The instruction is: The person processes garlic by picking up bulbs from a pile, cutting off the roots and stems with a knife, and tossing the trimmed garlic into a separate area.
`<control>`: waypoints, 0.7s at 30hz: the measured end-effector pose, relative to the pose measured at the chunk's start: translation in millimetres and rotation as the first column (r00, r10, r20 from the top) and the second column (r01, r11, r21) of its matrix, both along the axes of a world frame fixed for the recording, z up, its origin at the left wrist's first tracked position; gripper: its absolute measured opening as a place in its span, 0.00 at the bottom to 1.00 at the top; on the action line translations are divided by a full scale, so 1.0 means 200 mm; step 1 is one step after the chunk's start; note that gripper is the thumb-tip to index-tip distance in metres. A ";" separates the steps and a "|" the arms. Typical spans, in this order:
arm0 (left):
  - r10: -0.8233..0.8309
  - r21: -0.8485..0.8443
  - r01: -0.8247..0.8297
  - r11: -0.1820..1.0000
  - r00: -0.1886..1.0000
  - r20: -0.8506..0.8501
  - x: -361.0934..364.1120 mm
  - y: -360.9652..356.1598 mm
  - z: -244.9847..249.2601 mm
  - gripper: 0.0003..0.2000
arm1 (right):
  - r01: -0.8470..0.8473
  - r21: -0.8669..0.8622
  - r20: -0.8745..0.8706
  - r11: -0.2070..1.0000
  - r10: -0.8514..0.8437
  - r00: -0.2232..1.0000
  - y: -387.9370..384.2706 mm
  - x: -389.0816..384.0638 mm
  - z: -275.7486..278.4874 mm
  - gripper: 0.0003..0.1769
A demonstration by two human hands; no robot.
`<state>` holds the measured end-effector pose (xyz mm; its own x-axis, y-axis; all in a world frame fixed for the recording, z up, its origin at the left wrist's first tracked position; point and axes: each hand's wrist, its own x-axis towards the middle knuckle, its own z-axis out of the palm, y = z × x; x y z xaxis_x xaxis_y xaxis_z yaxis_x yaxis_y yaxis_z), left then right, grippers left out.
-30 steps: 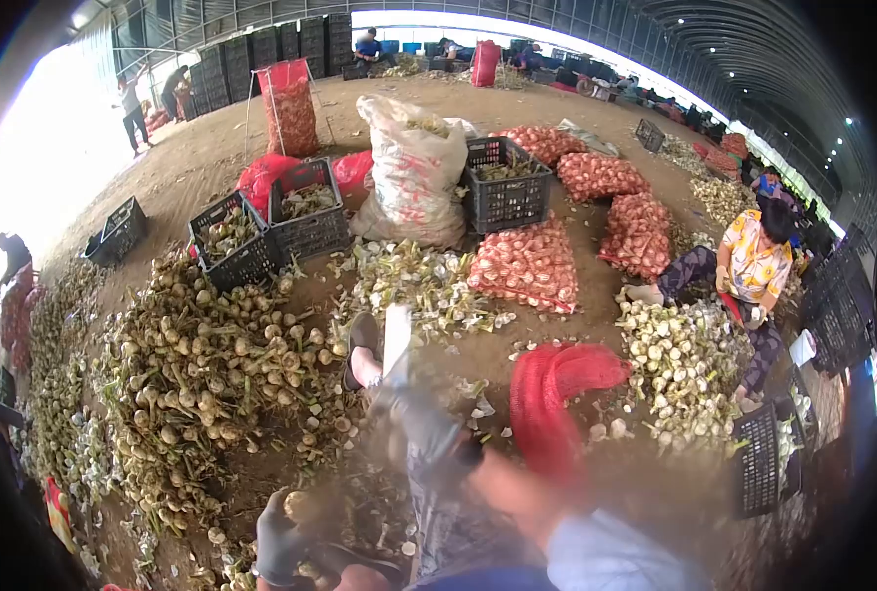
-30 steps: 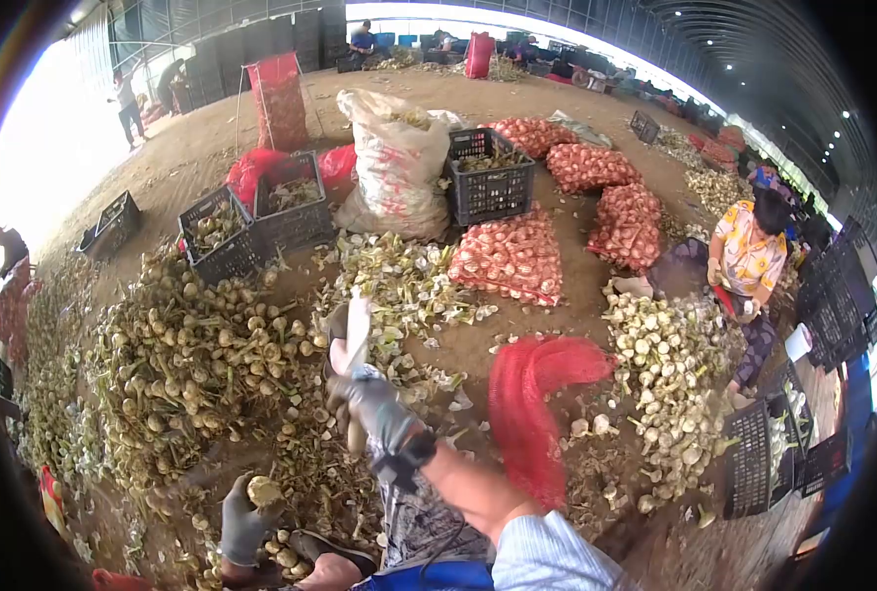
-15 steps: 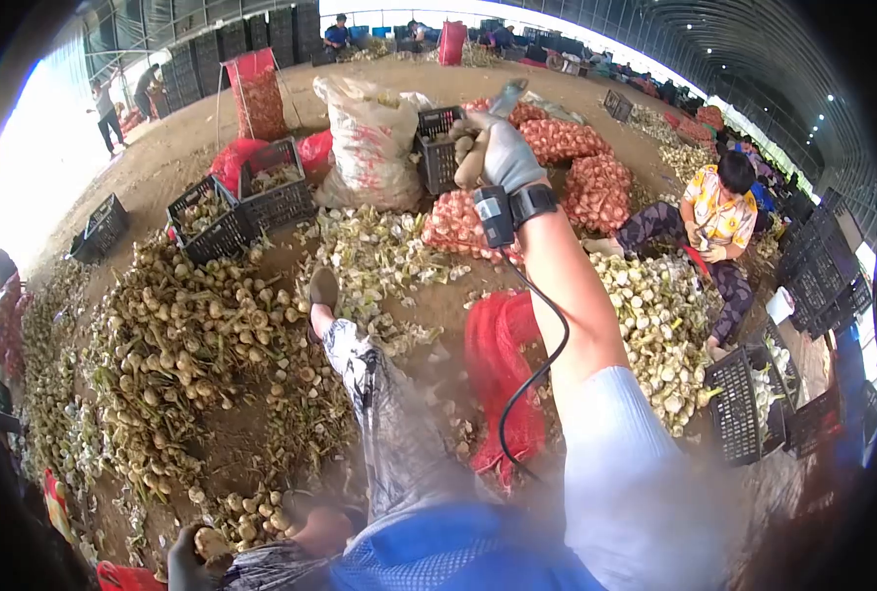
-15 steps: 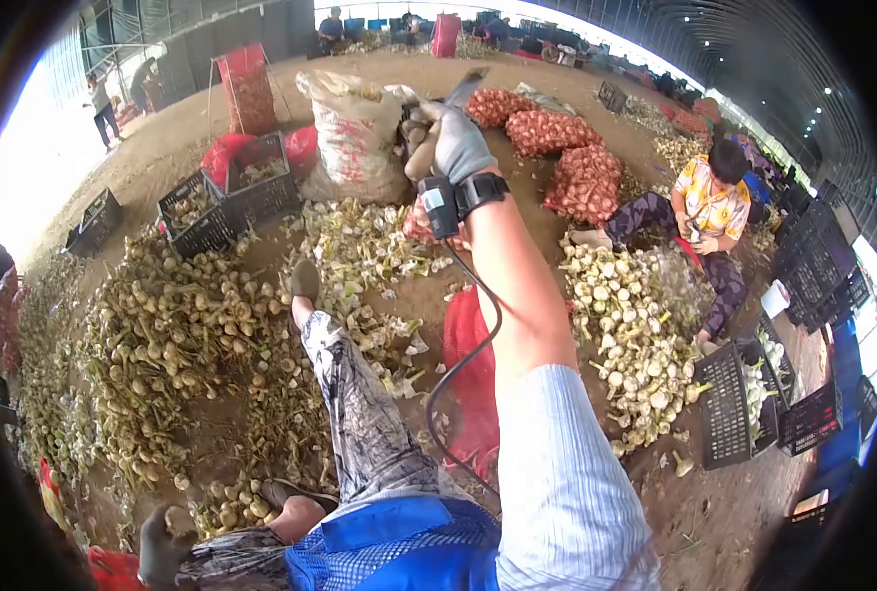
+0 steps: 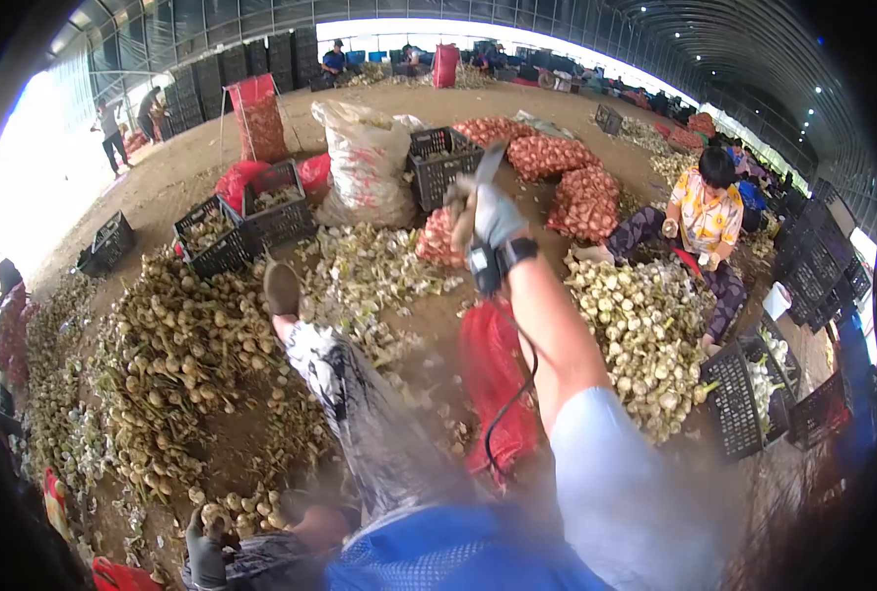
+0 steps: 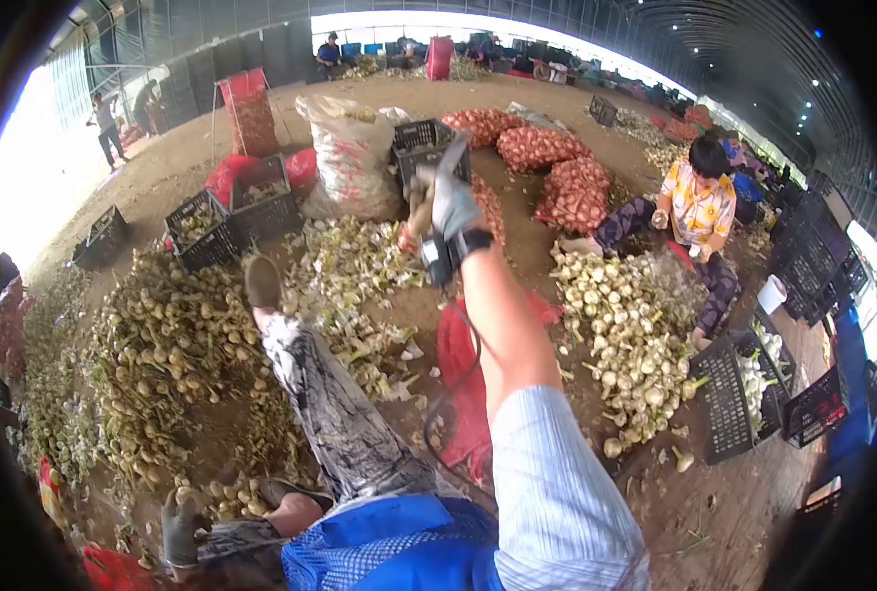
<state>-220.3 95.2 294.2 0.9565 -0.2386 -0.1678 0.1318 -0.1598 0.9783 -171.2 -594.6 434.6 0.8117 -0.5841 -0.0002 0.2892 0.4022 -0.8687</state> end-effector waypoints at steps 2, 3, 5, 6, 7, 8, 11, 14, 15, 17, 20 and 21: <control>-0.008 -0.038 0.007 0.999 1.000 -0.014 0.01 0.00 -0.02 0.24 | -0.007 -0.272 -0.053 0.962 -0.008 0.999 -0.02 -0.09 0.20 0.16; -0.027 -0.101 0.024 0.995 0.999 -0.024 0.02 0.06 -0.10 0.23 | -0.005 -0.482 -0.103 0.876 -0.051 0.993 -0.01 -0.11 0.26 0.16; 0.055 -0.060 -0.057 0.997 0.998 -0.039 -0.02 0.03 -0.12 0.22 | 0.016 -0.350 0.081 0.937 0.013 0.997 -0.04 -0.04 0.28 0.16; 0.102 -0.029 -0.104 0.994 0.994 -0.048 -0.02 0.00 -0.09 0.22 | 0.021 -0.390 0.099 0.921 0.020 0.995 0.02 -0.05 0.27 0.16; 0.150 0.008 -0.150 0.989 0.987 -0.059 -0.04 0.00 -0.06 0.22 | -0.095 -0.362 0.081 0.927 0.133 0.988 0.00 -0.04 0.22 0.16; 0.160 -0.040 -0.167 0.985 0.978 -0.135 -0.04 -0.01 -0.02 0.21 | -0.139 -0.341 0.036 0.930 0.161 0.986 0.00 -0.01 0.15 0.16; 0.126 -0.069 -0.136 0.988 0.983 -0.131 -0.04 -0.04 0.01 0.24 | -0.152 -0.294 -0.111 0.944 0.124 0.986 0.10 0.00 -0.15 0.17; 0.122 -0.006 -0.122 0.992 0.990 -0.077 -0.03 -0.04 -0.02 0.24 | -0.218 -0.249 -0.250 0.944 0.155 0.956 0.11 -0.05 -0.59 0.16; 0.142 -0.005 -0.143 0.990 0.985 -0.103 -0.04 -0.07 0.04 0.24 | -0.266 -0.212 -0.324 0.940 0.189 0.927 0.11 -0.07 -0.73 0.15; 0.136 0.028 -0.134 0.991 0.985 -0.103 -0.03 -0.06 0.03 0.23 | -0.216 -0.203 -0.434 0.955 0.110 0.894 0.22 -0.18 -0.93 0.17; 0.126 0.020 -0.124 0.992 0.985 -0.117 -0.02 -0.06 0.03 0.28 | -0.235 -0.100 -0.575 0.967 0.137 0.807 0.25 -0.32 -1.23 0.22; 0.133 0.023 -0.131 0.991 0.983 -0.124 -0.03 -0.07 0.03 0.28 | -0.238 -0.035 -0.606 0.971 0.169 0.778 0.23 -0.37 -1.32 0.22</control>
<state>-225.8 81.0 300.6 0.9508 -0.1084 -0.2903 0.2735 -0.1474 0.9505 -244.6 -548.0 169.8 0.7701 -0.4298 -0.4714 -0.3763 0.2906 -0.8798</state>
